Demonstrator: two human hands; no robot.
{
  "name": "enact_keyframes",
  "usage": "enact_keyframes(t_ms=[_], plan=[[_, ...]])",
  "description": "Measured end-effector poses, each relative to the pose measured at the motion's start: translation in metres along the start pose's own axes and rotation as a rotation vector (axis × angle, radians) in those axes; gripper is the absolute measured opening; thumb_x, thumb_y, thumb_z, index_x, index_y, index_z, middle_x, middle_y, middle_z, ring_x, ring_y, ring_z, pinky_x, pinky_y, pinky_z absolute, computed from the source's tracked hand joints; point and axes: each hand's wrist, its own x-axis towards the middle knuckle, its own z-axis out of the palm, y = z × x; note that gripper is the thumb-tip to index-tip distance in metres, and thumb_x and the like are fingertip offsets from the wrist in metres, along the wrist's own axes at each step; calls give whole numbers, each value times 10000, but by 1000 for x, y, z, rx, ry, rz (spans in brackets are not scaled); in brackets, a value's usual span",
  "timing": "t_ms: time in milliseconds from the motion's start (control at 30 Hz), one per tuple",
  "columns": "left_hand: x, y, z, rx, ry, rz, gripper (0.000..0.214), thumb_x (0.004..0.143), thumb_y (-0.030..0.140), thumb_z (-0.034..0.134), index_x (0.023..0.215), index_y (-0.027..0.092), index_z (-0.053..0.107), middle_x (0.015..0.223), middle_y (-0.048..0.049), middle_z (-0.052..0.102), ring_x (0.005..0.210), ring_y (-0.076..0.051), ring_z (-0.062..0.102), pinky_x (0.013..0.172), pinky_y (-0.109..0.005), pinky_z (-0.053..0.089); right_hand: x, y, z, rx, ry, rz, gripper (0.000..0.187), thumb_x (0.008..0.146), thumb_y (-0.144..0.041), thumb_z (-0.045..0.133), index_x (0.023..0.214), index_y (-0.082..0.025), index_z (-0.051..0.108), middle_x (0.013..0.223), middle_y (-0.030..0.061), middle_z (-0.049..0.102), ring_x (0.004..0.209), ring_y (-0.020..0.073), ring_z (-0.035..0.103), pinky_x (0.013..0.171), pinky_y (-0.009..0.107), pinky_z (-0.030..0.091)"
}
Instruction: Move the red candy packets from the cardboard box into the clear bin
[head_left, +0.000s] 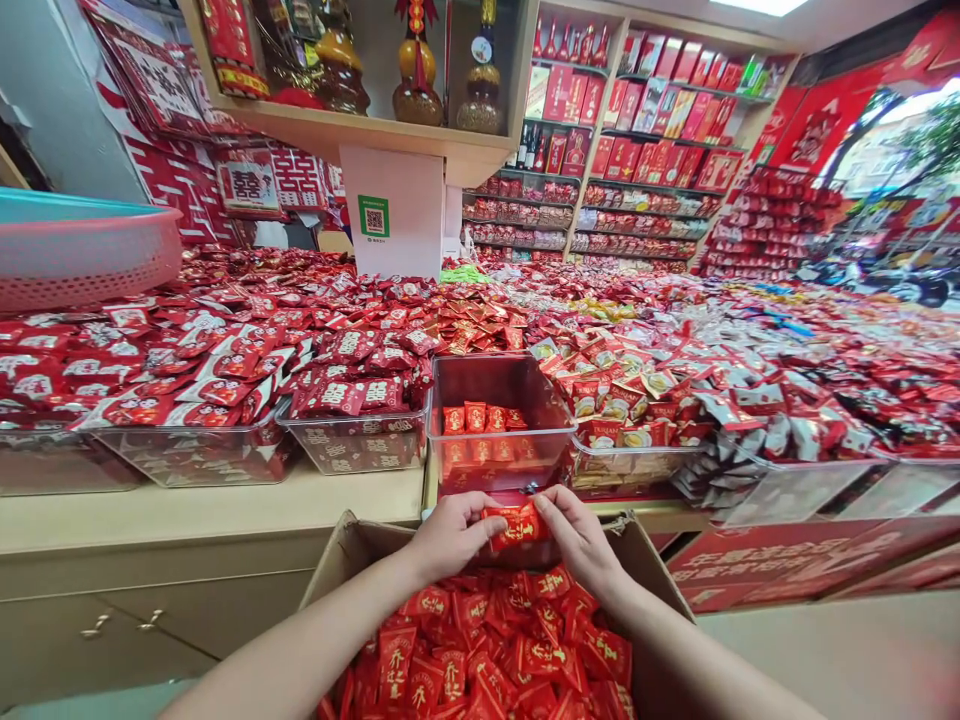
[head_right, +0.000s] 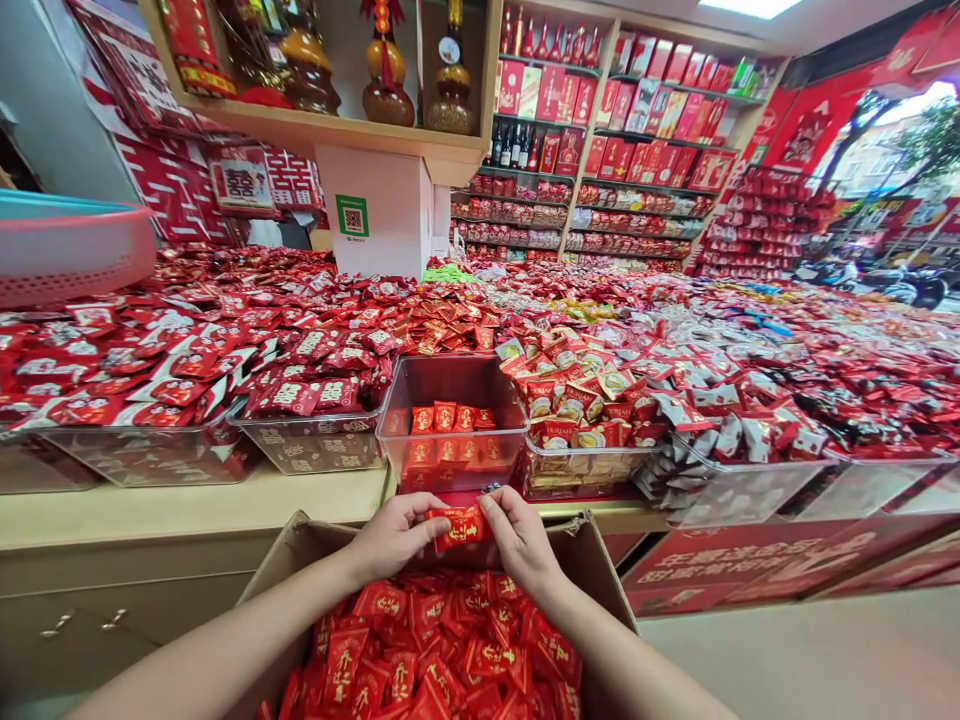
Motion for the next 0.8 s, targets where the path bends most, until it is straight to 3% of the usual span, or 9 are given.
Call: enact_keyframes(t_ms=[200, 467, 600, 667, 800], plan=[[3, -4, 1, -197, 42, -79, 295, 698, 413, 521, 780, 131, 482, 539, 28, 538, 402, -71, 499, 371, -156, 340, 0, -6, 6, 183, -34, 92, 295, 721, -496, 455, 720, -211, 378, 535, -57, 496, 428, 115, 522, 366, 201, 375], [5, -1, -3, -251, 26, -114, 333, 673, 426, 542, 841, 149, 465, 502, 52, 521, 348, -60, 486, 323, -132, 302, -2, -2, 5, 213, 19, 11, 276, 745, -459, 454, 716, -196, 378, 493, -54, 490, 392, 99, 489, 337, 180, 356], [5, -4, -2, -207, 4, -90, 300, 661, 413, 557, 749, 140, 469, 570, 23, 543, 420, -77, 526, 354, -142, 322, -7, 0, 1, 46, 58, -155, 207, 783, -397, 431, 757, -192, 426, 512, -49, 467, 401, 85, 468, 375, 190, 384], [5, -5, -3, -174, 25, -59, 317, 697, 450, 497, 774, 142, 479, 632, 10, 545, 454, -86, 540, 365, -154, 330, -9, 0, -1, -92, 82, -278, 163, 793, -347, 431, 801, -190, 474, 625, -14, 513, 451, 84, 486, 431, 206, 416], [7, -6, -8, -212, -24, -82, 388, 760, 493, 351, 898, 151, 470, 766, -25, 545, 512, -101, 557, 414, -191, 365, -11, 0, -5, -384, 26, -585, 122, 785, -232, 450, 858, -200, 542, 930, 69, 528, 817, 154, 535, 721, 283, 440]])
